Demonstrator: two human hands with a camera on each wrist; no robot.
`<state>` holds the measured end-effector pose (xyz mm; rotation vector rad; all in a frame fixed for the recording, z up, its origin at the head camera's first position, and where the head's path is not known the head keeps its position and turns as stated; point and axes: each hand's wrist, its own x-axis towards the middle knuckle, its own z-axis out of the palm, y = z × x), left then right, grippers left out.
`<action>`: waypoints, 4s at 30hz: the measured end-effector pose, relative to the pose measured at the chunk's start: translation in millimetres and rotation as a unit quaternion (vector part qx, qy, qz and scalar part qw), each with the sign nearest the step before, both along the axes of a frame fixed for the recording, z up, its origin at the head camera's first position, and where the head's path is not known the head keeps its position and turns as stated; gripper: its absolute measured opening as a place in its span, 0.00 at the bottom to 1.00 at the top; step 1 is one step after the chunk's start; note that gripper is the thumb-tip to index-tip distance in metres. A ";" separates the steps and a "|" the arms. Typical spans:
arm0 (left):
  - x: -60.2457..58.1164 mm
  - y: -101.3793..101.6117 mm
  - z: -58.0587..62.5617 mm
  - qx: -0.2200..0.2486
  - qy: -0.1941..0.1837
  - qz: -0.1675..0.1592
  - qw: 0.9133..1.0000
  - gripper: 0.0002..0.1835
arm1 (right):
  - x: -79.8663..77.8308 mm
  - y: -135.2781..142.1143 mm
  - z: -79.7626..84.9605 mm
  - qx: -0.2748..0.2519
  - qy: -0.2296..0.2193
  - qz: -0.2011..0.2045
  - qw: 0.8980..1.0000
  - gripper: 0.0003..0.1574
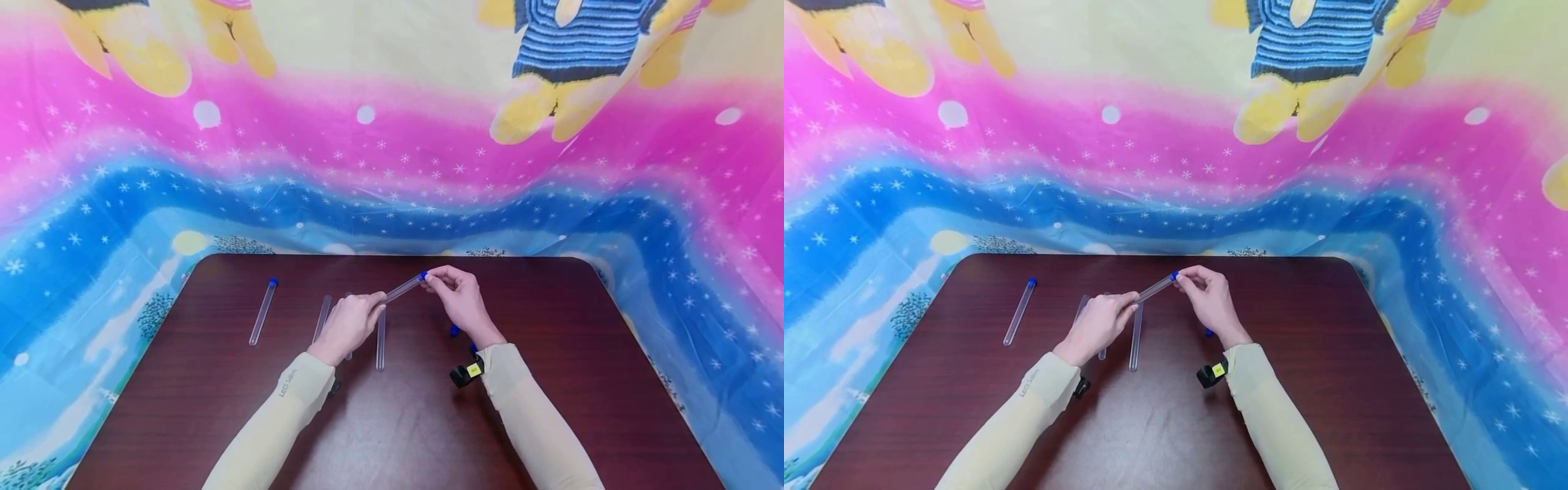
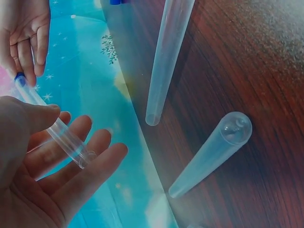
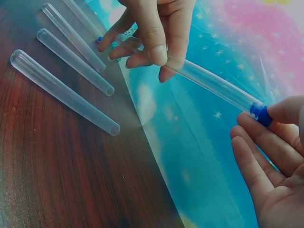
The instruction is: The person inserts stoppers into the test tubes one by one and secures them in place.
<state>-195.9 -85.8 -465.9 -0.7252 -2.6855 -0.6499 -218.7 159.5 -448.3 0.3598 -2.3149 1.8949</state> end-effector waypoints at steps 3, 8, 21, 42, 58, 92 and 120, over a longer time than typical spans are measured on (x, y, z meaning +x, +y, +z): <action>0.0 0.1 0.1 -0.001 -0.001 0.000 1.000 0.07 | -0.1 1.1 -1.0 0.001 -0.008 0.004 1.000 0.10; -0.6 0.1 -0.8 -0.002 0.002 -0.004 1.000 0.08 | -0.6 3.8 -1.6 0.006 -0.016 0.013 1.000 0.13; -2.1 0.6 2.3 -0.002 0.007 -0.018 1.000 0.07 | 3.2 7.1 1.0 0.041 -0.004 0.016 0.999 0.11; -4.0 1.8 3.9 0.023 -0.006 -0.015 1.000 0.10 | 0.5 6.4 9.7 0.046 -0.002 0.037 0.998 0.13; -5.0 -0.9 2.4 0.037 -0.018 -0.010 0.999 0.10 | 15.2 0.8 40.3 0.089 -0.007 -0.027 0.996 0.15; -4.9 -31.7 1.0 0.057 -0.044 0.059 0.996 0.12 | -1.8 43.5 -1.7 0.088 -0.015 -0.056 0.994 0.24; -1.6 -68.0 3.2 0.043 -0.052 0.112 0.991 0.13 | 3.6 57.9 -11.3 0.101 -0.038 -0.071 0.992 0.27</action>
